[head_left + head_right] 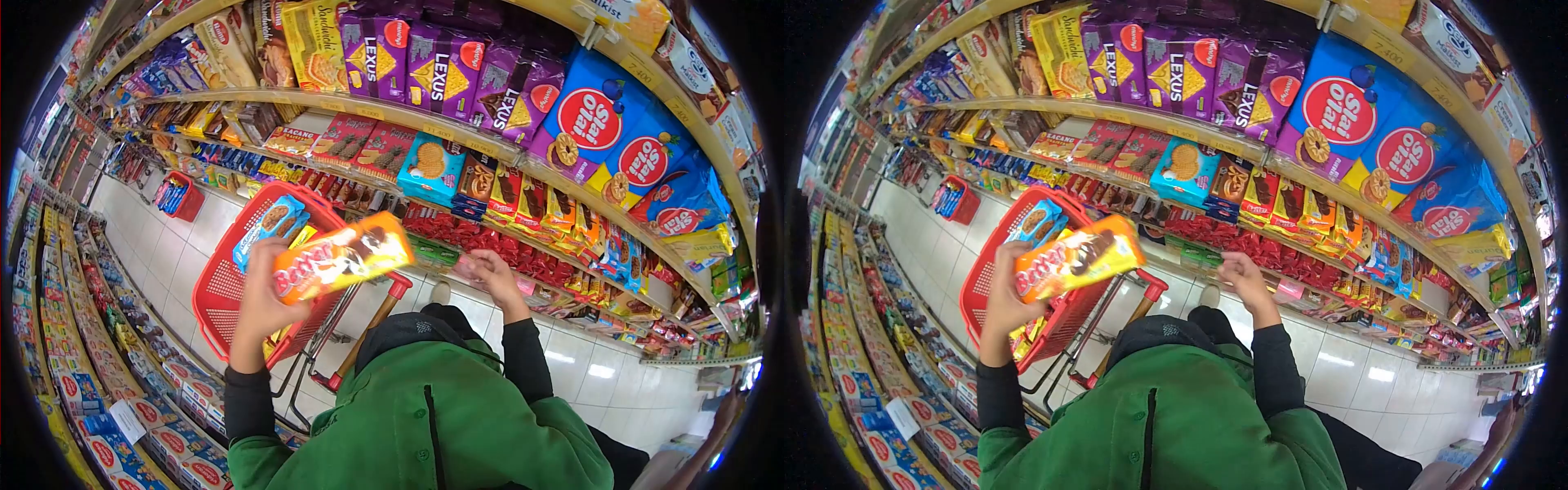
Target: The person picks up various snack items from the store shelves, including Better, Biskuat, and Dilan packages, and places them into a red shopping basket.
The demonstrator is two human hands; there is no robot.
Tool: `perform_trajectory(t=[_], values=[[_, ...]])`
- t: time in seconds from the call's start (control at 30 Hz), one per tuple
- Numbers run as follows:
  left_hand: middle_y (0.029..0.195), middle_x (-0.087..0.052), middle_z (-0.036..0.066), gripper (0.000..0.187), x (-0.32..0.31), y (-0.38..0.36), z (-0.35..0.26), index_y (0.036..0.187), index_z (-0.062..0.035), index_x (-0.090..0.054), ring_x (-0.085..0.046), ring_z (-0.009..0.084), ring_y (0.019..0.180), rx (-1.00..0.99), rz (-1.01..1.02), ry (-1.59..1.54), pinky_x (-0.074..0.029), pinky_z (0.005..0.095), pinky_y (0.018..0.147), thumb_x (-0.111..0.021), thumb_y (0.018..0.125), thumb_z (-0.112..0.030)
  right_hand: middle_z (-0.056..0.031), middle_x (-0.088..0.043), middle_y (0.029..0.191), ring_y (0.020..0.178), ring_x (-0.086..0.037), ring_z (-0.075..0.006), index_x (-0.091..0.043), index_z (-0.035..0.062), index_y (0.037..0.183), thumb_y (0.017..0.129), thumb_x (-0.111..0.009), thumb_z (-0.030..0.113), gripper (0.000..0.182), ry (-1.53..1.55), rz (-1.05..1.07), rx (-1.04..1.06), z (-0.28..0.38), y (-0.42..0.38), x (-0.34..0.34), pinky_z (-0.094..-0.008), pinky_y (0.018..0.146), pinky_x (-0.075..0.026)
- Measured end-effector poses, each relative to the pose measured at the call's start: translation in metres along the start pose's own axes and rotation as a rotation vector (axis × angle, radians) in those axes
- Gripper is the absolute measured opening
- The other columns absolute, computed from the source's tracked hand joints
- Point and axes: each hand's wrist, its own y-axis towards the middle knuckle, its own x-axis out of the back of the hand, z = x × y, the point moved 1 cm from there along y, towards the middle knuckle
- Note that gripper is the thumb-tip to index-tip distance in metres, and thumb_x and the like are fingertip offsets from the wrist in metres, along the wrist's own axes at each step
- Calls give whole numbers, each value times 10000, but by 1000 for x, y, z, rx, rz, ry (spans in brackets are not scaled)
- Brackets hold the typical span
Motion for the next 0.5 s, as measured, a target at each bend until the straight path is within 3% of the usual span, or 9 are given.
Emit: perform_trajectory(t=[0.1, 0.2, 0.33, 0.5], values=[[1016, -387, 163, 563, -15, -3, -16, 910, -10, -422, -397, 312, 976, 3, 66, -49, -337, 358, 841, -635, 400, -116, -101, -497, 993, 825, -538, -183, -334, 127, 1187, 788, -542, 224, 461, 408, 316, -66, 50, -17, -46, -327, 649, -483], [1034, -371, 167, 562, -24, -9, -21, 920, -13, -421, -383, 316, 995, 14, 130, -78, -329, 363, 851, -634, 409, -109, -97, -483, 1034, 839, -529, -161, -257, 151, 1241, 792, -542, 223, 537, 582, 639, -64, 70, -32, -77, -296, 588, -497], [1036, -366, 159, 583, -28, -12, -24, 948, -23, -422, -358, 327, 1018, -30, 193, -74, -320, 374, 860, -643, 415, -108, -63, -480, 1004, 794, -514, -113, -276, 126, 1225, 787, -552, 252, 532, 90, 580, 21, 69, -42, -94, -230, 523, -482], [1051, -366, 153, 621, -32, -14, -21, 992, -35, -423, -357, 330, 1020, -43, 236, -109, -307, 386, 870, -673, 430, -121, -43, -493, 941, 726, -508, -90, -347, 80, 1133, 791, -552, 238, 429, 117, 539, 66, 62, -45, -91, -202, 491, -450]])
